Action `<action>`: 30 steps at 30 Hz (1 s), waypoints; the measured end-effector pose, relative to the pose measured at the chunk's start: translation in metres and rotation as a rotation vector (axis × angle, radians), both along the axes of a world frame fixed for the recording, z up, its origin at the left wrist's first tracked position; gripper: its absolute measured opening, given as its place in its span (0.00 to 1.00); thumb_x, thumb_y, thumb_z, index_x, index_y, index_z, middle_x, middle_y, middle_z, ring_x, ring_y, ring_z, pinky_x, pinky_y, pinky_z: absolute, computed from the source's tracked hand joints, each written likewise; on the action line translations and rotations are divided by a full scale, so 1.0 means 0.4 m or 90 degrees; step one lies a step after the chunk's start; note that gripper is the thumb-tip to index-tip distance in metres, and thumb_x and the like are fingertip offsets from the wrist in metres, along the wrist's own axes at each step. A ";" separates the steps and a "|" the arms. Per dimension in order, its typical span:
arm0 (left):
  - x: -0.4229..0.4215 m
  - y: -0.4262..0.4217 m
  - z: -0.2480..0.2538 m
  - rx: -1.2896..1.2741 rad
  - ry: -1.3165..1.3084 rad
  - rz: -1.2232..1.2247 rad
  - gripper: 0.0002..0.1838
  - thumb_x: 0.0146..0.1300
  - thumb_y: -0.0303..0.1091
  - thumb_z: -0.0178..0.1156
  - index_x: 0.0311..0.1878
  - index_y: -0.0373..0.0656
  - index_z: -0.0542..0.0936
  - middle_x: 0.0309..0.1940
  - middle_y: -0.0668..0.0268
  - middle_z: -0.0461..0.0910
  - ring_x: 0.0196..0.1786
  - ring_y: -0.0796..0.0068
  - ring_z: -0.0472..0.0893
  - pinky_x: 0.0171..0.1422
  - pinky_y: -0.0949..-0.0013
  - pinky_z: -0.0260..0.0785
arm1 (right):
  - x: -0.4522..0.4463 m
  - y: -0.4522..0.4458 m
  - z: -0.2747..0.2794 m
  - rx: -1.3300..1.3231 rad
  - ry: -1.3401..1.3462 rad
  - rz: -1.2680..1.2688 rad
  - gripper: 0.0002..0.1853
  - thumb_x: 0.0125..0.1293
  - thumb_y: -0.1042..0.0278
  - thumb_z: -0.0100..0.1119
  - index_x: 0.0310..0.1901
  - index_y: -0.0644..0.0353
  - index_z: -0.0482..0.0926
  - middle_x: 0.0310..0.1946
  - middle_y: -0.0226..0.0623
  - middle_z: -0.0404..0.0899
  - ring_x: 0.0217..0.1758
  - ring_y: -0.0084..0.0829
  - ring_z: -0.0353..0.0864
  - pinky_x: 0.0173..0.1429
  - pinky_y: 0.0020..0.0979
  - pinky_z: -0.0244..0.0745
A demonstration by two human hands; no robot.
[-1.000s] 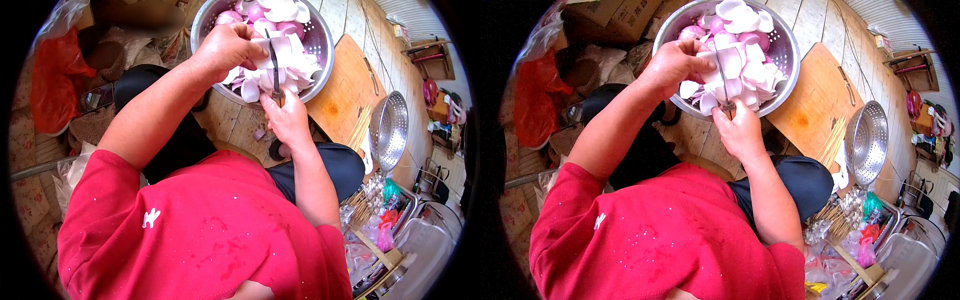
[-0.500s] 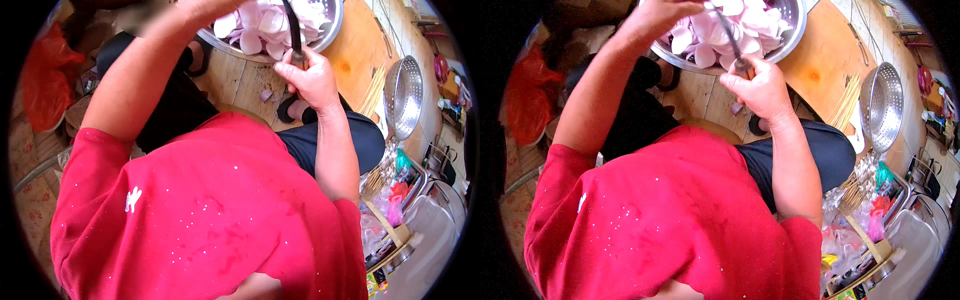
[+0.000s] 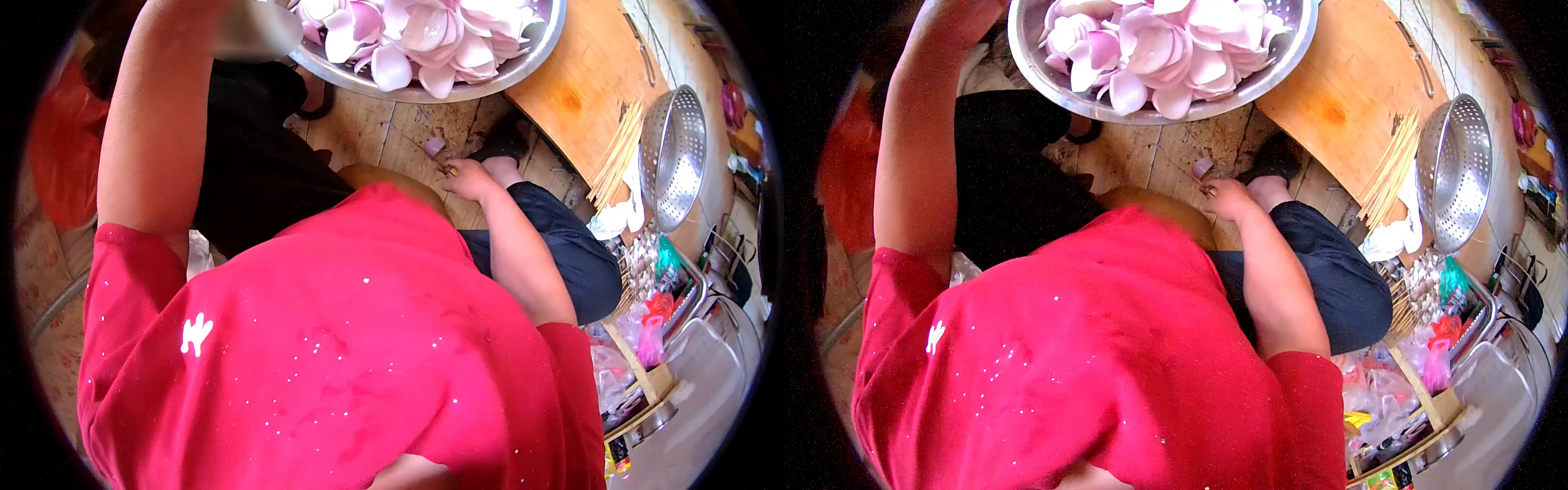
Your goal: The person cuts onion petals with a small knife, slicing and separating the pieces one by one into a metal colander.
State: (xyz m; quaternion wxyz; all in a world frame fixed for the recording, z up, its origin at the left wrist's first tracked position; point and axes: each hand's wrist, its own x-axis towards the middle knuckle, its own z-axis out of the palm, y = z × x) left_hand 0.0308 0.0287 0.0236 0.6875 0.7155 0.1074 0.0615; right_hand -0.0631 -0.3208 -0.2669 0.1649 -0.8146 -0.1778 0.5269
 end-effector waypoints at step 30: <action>0.123 -0.058 -0.033 -0.038 0.083 -0.131 0.06 0.60 0.28 0.63 0.41 0.40 0.81 0.33 0.66 0.83 0.32 0.77 0.81 0.39 0.74 0.74 | 0.001 0.100 -0.041 -0.016 0.068 0.038 0.25 0.57 0.56 0.60 0.51 0.67 0.81 0.50 0.58 0.80 0.55 0.50 0.79 0.61 0.42 0.74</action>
